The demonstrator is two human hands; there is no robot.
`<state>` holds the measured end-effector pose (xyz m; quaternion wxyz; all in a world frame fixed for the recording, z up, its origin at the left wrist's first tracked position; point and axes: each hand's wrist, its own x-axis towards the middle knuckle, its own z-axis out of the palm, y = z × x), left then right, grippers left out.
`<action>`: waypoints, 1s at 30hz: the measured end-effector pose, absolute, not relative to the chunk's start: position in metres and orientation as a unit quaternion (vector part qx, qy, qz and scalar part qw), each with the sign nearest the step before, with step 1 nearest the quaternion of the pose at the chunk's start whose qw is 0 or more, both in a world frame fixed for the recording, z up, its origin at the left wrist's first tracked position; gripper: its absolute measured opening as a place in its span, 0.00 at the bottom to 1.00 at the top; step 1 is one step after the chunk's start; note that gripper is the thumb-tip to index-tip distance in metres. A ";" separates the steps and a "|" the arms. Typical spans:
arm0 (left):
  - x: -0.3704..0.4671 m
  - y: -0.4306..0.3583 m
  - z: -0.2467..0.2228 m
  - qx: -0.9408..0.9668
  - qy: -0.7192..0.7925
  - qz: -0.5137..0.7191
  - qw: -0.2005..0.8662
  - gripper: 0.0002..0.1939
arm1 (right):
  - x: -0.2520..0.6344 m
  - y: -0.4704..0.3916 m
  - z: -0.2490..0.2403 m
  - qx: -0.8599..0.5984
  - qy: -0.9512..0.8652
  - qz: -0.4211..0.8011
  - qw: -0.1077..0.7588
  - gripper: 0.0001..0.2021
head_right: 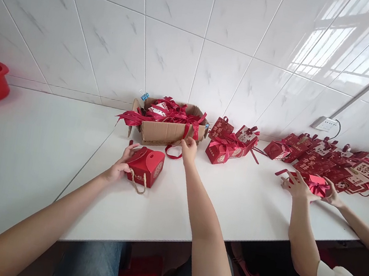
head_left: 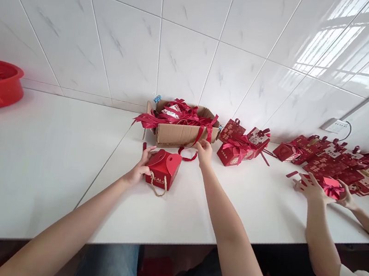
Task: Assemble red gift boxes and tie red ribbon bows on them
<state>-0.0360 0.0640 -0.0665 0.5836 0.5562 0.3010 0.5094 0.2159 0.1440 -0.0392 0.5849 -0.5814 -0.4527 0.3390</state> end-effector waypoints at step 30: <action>-0.032 0.067 -0.069 0.586 0.309 0.490 0.567 0.44 | 0.345 -0.075 -0.019 -0.470 -0.469 0.476 0.576 0.13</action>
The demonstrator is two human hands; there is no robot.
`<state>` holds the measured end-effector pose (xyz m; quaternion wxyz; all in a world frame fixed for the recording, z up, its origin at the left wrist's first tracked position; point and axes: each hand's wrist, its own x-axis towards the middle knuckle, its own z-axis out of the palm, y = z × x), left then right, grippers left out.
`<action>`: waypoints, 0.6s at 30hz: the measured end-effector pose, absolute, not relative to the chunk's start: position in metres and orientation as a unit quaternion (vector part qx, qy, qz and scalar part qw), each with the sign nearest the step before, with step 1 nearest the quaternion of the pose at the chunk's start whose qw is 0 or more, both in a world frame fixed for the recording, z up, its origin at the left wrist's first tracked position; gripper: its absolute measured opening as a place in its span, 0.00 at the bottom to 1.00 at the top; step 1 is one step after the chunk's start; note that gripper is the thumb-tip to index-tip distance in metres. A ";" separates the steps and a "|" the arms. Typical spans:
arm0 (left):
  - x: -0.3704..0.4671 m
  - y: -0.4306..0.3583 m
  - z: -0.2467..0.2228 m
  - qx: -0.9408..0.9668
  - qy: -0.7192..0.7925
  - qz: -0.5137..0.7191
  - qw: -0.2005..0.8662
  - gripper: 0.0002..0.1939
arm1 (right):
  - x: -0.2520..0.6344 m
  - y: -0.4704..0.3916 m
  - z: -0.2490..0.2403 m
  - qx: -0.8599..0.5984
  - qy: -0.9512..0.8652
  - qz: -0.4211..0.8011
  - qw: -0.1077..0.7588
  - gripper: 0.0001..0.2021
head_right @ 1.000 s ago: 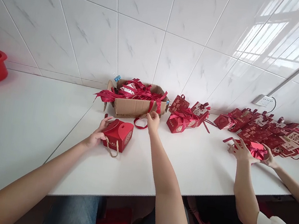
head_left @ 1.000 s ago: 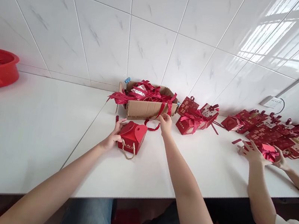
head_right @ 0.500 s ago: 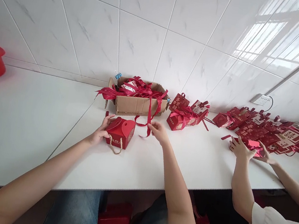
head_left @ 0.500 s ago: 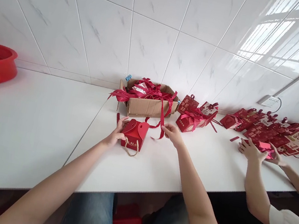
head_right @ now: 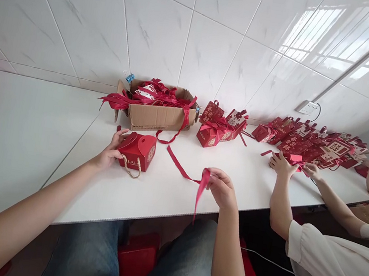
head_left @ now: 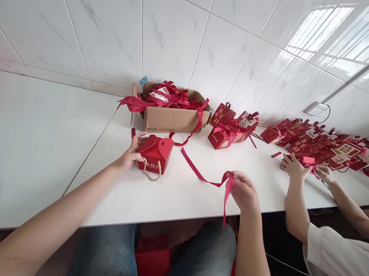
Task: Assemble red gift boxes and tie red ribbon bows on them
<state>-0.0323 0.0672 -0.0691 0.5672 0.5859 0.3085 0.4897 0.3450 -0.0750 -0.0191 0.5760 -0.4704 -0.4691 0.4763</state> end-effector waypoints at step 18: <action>-0.031 0.062 -0.062 0.604 0.298 0.467 0.573 0.43 | 0.288 0.016 -0.048 -0.716 -0.643 0.095 0.254 0.15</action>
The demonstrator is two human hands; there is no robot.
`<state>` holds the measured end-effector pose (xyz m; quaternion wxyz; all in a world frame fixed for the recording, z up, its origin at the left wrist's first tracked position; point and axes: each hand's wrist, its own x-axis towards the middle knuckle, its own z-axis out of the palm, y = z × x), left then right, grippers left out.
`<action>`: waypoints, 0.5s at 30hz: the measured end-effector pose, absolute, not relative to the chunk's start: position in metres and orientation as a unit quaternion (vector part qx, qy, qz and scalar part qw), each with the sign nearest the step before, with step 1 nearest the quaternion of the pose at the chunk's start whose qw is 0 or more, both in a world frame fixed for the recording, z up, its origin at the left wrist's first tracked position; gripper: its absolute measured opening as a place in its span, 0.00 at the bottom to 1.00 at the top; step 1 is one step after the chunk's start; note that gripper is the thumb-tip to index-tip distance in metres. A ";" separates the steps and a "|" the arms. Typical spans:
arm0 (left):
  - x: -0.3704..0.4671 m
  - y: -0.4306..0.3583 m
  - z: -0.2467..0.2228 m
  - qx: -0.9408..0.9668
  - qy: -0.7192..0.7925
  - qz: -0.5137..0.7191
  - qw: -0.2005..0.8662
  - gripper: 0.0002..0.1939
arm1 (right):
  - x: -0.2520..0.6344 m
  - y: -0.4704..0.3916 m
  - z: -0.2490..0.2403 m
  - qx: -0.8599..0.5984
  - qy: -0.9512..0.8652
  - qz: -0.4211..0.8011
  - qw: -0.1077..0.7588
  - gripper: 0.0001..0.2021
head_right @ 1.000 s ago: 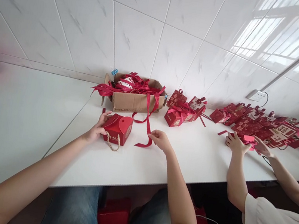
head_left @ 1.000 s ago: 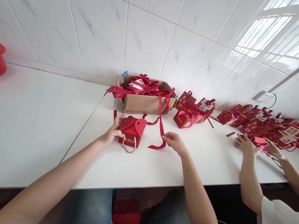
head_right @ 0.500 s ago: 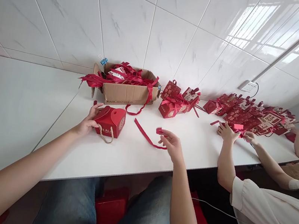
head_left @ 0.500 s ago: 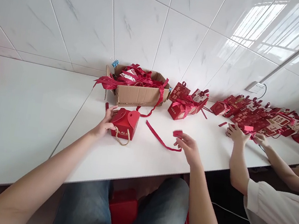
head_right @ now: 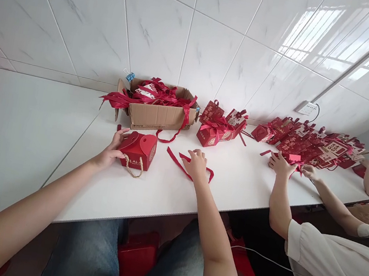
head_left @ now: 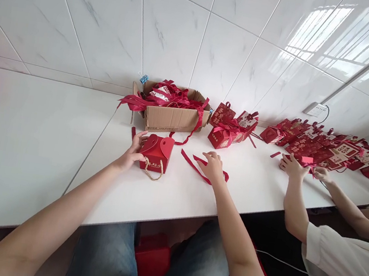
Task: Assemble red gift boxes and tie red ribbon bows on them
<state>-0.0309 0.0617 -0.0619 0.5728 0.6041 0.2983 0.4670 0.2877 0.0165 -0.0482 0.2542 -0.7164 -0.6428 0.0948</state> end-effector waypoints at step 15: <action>-0.021 0.039 -0.056 0.655 0.278 0.406 0.574 0.43 | 0.240 -0.006 0.022 -0.504 -0.646 0.454 0.349 0.19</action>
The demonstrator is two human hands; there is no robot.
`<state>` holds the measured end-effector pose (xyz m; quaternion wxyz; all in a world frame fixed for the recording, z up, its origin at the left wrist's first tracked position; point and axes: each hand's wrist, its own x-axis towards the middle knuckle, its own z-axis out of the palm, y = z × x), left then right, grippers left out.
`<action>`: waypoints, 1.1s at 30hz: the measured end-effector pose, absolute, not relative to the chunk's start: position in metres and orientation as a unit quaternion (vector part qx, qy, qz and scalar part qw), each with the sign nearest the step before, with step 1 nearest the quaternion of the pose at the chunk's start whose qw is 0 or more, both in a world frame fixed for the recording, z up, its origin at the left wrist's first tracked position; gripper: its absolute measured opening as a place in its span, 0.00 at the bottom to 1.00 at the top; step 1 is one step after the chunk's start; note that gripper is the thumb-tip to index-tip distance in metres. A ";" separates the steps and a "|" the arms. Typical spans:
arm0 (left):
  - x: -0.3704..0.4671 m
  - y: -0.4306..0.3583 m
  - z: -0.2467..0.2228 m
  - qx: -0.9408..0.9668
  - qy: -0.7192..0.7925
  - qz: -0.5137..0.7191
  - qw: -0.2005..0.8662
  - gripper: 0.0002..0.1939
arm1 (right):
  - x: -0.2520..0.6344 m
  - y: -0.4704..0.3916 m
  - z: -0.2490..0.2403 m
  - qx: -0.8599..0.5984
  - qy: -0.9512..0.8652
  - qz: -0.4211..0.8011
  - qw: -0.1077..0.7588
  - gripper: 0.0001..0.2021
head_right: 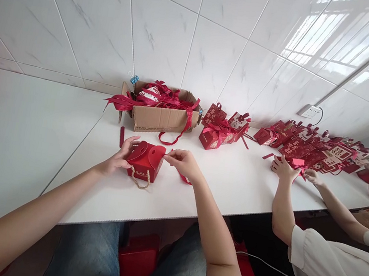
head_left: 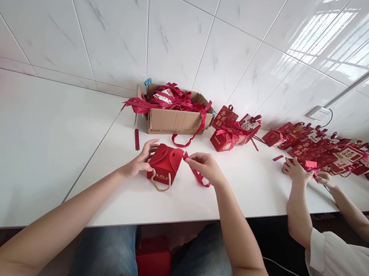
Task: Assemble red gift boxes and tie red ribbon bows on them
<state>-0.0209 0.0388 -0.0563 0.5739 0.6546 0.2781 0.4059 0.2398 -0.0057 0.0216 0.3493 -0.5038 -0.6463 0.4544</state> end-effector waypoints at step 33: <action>-0.011 0.033 -0.058 0.679 0.236 0.376 0.584 0.45 | 0.225 0.013 0.062 -0.558 -0.684 0.447 0.143 0.22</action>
